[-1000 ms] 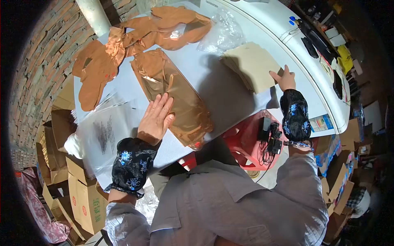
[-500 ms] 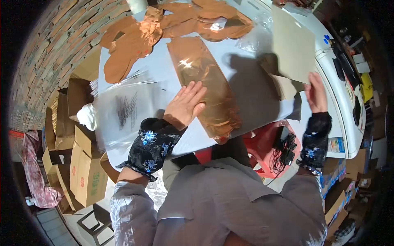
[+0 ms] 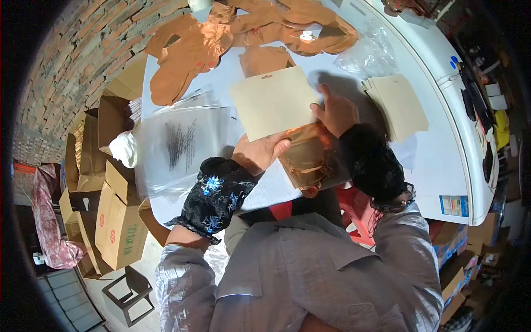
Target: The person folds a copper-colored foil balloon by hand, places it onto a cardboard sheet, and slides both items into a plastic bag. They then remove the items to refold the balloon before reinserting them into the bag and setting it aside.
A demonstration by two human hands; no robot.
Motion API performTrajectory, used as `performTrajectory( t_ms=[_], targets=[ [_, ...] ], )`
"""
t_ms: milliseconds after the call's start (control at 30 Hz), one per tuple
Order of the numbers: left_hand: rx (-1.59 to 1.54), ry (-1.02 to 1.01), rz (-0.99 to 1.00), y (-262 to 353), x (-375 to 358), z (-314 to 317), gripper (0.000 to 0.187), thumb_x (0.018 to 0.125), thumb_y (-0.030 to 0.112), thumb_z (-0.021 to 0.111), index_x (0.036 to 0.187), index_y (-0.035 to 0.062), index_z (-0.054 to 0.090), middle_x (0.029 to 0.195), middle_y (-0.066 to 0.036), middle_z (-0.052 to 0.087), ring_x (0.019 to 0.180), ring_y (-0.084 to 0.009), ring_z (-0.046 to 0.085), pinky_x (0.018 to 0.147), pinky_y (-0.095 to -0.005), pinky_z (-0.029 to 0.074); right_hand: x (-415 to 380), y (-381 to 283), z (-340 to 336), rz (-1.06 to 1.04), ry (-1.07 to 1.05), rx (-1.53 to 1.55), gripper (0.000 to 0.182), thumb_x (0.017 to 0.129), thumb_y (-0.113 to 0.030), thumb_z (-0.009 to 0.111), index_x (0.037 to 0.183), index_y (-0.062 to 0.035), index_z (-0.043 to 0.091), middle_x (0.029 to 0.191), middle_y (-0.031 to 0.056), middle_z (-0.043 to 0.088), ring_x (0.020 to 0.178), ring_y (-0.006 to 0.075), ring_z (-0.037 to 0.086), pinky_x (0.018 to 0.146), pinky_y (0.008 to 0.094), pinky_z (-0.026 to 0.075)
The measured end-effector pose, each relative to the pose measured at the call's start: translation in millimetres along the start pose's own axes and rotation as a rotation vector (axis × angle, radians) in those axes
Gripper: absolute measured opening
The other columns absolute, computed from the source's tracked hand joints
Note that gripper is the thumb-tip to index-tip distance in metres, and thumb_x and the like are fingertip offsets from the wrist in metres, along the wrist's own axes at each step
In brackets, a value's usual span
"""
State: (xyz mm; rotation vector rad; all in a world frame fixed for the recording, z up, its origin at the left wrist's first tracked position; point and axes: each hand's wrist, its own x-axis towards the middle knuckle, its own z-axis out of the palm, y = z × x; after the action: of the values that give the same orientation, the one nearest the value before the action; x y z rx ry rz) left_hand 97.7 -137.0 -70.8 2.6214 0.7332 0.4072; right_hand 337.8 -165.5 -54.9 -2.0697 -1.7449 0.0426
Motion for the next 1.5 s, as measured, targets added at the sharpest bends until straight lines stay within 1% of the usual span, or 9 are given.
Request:
performTrajectory(
  t_ms=[67, 167, 267, 533, 833, 1033, 1167, 1300, 1500],
  targets=[
    [-0.01, 0.014, 0.005, 1, 0, -2, 0.045, 0.101, 0.036, 0.044, 0.136, 0.0101, 0.049, 0.126, -0.018, 0.058, 0.119, -0.036, 0.053, 0.098, -0.0433, 0.045, 1, 1, 2, -0.223, 0.084, -0.048, 0.039, 0.084, -0.013, 0.064, 0.122, -0.0111, 0.056, 0.112, 0.0147, 0.062, 0.1, 0.0348, 0.06, 0.092, 0.0431, 0.049],
    [-0.01, 0.014, 0.009, 1, 0, -1, 0.046, 0.101, 0.038, 0.043, 0.138, 0.0106, 0.048, 0.126, -0.018, 0.058, 0.118, -0.0357, 0.053, 0.098, -0.0434, 0.045, 16, 6, 11, -0.545, 0.026, 0.136, 0.041, 0.085, -0.011, 0.063, 0.125, -0.0155, 0.061, 0.124, 0.0102, 0.057, 0.112, 0.0305, 0.056, 0.097, 0.0399, 0.047],
    [0.007, 0.02, 0.029, -3, -1, 4, 0.047, 0.101, 0.04, 0.043, 0.139, 0.0113, 0.047, 0.126, -0.017, 0.058, 0.118, -0.035, 0.053, 0.097, -0.0432, 0.045, 23, 20, 29, -0.663, 0.008, 0.119, 0.038, 0.085, -0.013, 0.065, 0.123, -0.0176, 0.066, 0.124, 0.0079, 0.058, 0.11, 0.0293, 0.057, 0.098, 0.0381, 0.047],
    [0.027, 0.028, 0.05, -3, -1, 3, 0.046, 0.101, 0.039, 0.044, 0.138, 0.0116, 0.048, 0.122, -0.016, 0.06, 0.115, -0.0348, 0.056, 0.095, -0.0433, 0.046, 21, 20, 22, -0.695, 0.014, 0.095, 0.037, 0.084, -0.02, 0.068, 0.121, -0.0198, 0.068, 0.123, 0.0051, 0.059, 0.112, 0.0263, 0.055, 0.097, 0.0367, 0.048],
    [0.036, 0.136, 0.099, -5, 0, 8, 0.039, 0.1, 0.037, 0.046, 0.125, 0.0071, 0.049, 0.11, -0.018, 0.062, 0.107, -0.0372, 0.057, 0.086, -0.0456, 0.045, 27, 25, 27, -0.73, 0.043, 0.129, 0.038, 0.083, -0.025, 0.071, 0.121, -0.0225, 0.068, 0.119, 0.0028, 0.06, 0.108, 0.0252, 0.057, 0.091, 0.0367, 0.051],
    [-0.113, 0.186, 0.037, 4, -9, -1, 0.031, 0.1, 0.024, 0.048, 0.122, 0.0038, 0.057, 0.114, -0.02, 0.061, 0.108, -0.0405, 0.055, 0.093, -0.0447, 0.044, 28, 22, 25, -0.733, 0.043, 0.123, 0.041, 0.079, -0.03, 0.074, 0.118, -0.019, 0.069, 0.11, 0.0072, 0.06, 0.099, 0.0269, 0.059, 0.088, 0.0374, 0.051],
    [-0.163, 0.403, -0.221, 37, -43, 2, 0.024, 0.095, 0.009, 0.055, 0.116, 0.0003, 0.06, 0.115, -0.021, 0.06, 0.105, -0.0399, 0.057, 0.091, -0.0412, 0.047, 30, 20, 18, -0.744, -0.026, 0.011, 0.043, 0.085, -0.03, 0.07, 0.127, -0.0274, 0.063, 0.117, 0.0021, 0.058, 0.106, 0.0237, 0.058, 0.087, 0.0355, 0.052],
    [-0.168, 0.417, -0.326, 60, -60, 11, 0.023, 0.093, 0.005, 0.057, 0.115, 0.0011, 0.061, 0.103, -0.018, 0.06, 0.096, -0.0377, 0.057, 0.085, -0.0402, 0.046, 36, 11, 13, -0.822, -0.109, -0.156, 0.049, 0.085, -0.029, 0.067, 0.133, -0.0309, 0.058, 0.105, 0.0055, 0.053, 0.095, 0.0242, 0.058, 0.082, 0.0351, 0.052],
    [-0.171, 0.421, -0.43, 79, -53, 25, 0.044, 0.089, 0.003, 0.058, 0.132, 0.0002, 0.048, 0.101, -0.02, 0.056, 0.095, -0.0396, 0.054, 0.084, -0.0444, 0.045, 59, 11, 21, -0.929, -0.275, -0.164, 0.053, 0.083, -0.034, 0.066, 0.135, -0.0339, 0.056, 0.097, 0.0107, 0.049, 0.081, 0.028, 0.058, 0.073, 0.0379, 0.052]
  ],
)
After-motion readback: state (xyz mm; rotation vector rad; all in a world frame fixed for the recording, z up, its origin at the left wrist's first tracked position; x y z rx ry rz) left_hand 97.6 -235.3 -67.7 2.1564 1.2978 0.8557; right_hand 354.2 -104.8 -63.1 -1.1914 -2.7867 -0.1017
